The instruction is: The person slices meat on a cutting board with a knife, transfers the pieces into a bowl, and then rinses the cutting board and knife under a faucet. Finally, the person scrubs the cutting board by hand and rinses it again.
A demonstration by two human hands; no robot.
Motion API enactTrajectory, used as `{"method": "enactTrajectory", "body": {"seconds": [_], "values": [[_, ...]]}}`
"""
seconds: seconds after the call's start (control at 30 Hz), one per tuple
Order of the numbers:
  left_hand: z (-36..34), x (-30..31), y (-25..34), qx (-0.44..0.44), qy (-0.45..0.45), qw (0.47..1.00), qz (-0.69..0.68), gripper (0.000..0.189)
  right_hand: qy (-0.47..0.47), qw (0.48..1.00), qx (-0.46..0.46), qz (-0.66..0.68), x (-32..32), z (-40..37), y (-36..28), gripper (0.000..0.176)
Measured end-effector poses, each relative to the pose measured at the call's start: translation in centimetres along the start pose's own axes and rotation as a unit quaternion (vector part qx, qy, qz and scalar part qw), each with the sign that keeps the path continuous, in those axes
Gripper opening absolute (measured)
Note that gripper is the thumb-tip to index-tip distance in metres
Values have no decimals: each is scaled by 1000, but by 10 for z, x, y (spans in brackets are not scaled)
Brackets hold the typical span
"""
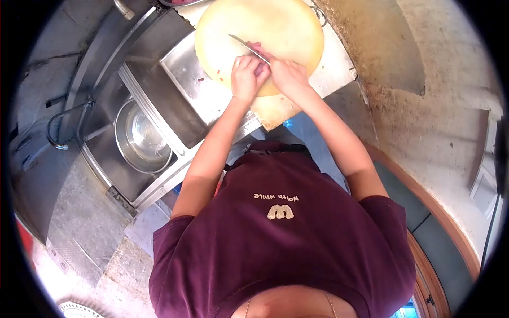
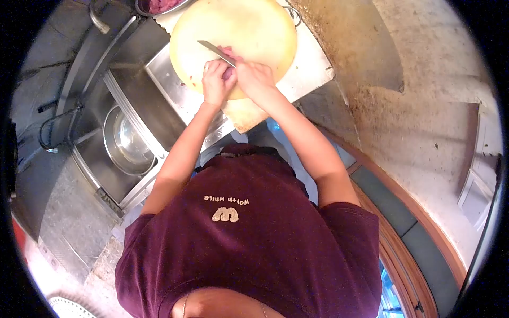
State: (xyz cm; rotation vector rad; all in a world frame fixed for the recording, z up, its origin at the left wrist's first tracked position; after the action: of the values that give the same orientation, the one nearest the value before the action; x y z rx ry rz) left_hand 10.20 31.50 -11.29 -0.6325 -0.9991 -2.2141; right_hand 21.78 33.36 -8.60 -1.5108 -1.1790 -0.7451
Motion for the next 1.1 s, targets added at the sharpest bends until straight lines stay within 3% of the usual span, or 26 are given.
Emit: {"method": "enactTrajectory", "body": {"seconds": [0.1,0.2,0.37,0.47,0.6,0.77,0.87,1.1], "values": [[-5,1,3,-5,10,1000,-8,19,-86,996,-19,-24,16,22,-3,22],[-1,3,1,-14,26,1000,-4,17,-32,999,6,-10,12,13,27,22],[-7,0,-1,-8,20,1000,-2,14,-110,989,-44,-86,38,-63,26,21],[-2,1,1,14,9,1000,-8,14,-29,999,-19,-17,24,-48,18,21],[-4,0,1,17,-2,1000,-17,17,4,998,52,-41,3,-2,-1,24],[-6,-2,0,20,33,999,-2,12,-64,996,-38,-51,24,-42,30,22],[-8,-2,-3,29,4,1000,5,12,-120,988,-54,-83,40,-60,27,22],[-2,-2,-2,17,14,1000,5,17,-12,998,54,-18,3,-3,0,22]]}}
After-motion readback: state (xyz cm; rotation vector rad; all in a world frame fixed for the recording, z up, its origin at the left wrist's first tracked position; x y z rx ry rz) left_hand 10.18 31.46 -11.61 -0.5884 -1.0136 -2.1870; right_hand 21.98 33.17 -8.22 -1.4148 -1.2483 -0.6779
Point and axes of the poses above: each hand's wrist, its own z-axis towards the middle knuckle, its own x-axis out of the back of the hand, y = z × x, the point moved 4 cm from there along z, towards the middle knuckle, and after that the axes turned 14 degrees about -x, right-handed, at the moved point
